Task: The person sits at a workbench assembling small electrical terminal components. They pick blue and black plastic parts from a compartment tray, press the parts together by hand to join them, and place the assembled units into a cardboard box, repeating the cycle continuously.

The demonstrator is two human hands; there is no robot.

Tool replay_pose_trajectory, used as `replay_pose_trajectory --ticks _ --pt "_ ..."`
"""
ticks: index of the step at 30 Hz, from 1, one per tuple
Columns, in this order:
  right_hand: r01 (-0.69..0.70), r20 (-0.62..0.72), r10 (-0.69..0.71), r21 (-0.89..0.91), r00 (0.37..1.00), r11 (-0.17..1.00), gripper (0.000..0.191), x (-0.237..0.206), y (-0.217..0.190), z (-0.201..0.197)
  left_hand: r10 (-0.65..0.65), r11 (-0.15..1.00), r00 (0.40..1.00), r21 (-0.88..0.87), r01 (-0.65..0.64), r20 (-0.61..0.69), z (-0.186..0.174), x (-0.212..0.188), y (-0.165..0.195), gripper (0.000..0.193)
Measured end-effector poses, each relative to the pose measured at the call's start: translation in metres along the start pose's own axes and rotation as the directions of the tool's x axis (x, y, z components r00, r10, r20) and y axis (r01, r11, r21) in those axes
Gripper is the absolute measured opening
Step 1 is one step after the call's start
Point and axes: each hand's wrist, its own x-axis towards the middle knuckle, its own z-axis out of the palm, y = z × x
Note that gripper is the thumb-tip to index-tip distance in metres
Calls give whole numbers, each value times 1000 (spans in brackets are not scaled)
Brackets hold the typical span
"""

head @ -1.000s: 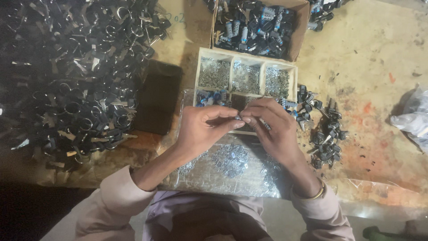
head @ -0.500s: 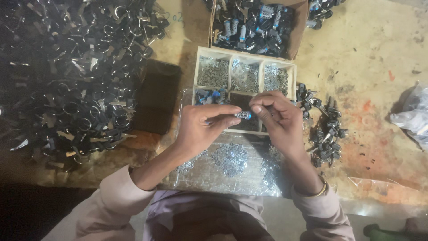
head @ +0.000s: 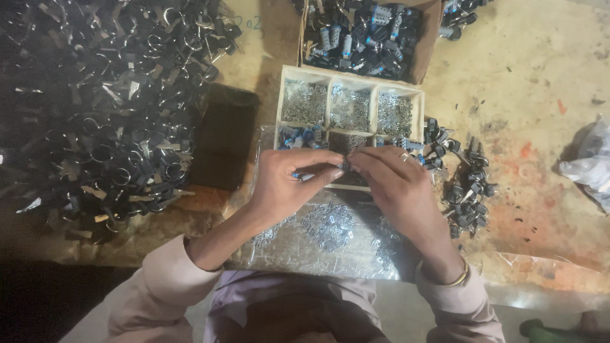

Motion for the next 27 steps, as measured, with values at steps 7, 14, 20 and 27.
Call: replay_pose_trajectory --ticks 7,14,20,27 --pt "103 70 -94 -149 993 983 39 4 -11 -10 89 989 996 121 -87 -8 -1 -1 -1 23" --pt "-105 -61 110 88 992 991 17 -5 11 2 33 998 999 47 -33 5 2 -1 -2 20" --pt "-335 47 428 702 902 628 11 -14 30 22 -15 999 999 -50 16 31 -1 -2 1 19" --pt "-398 144 409 649 901 649 9 -18 34 30 -31 994 998 -100 36 50 -1 0 1 18"
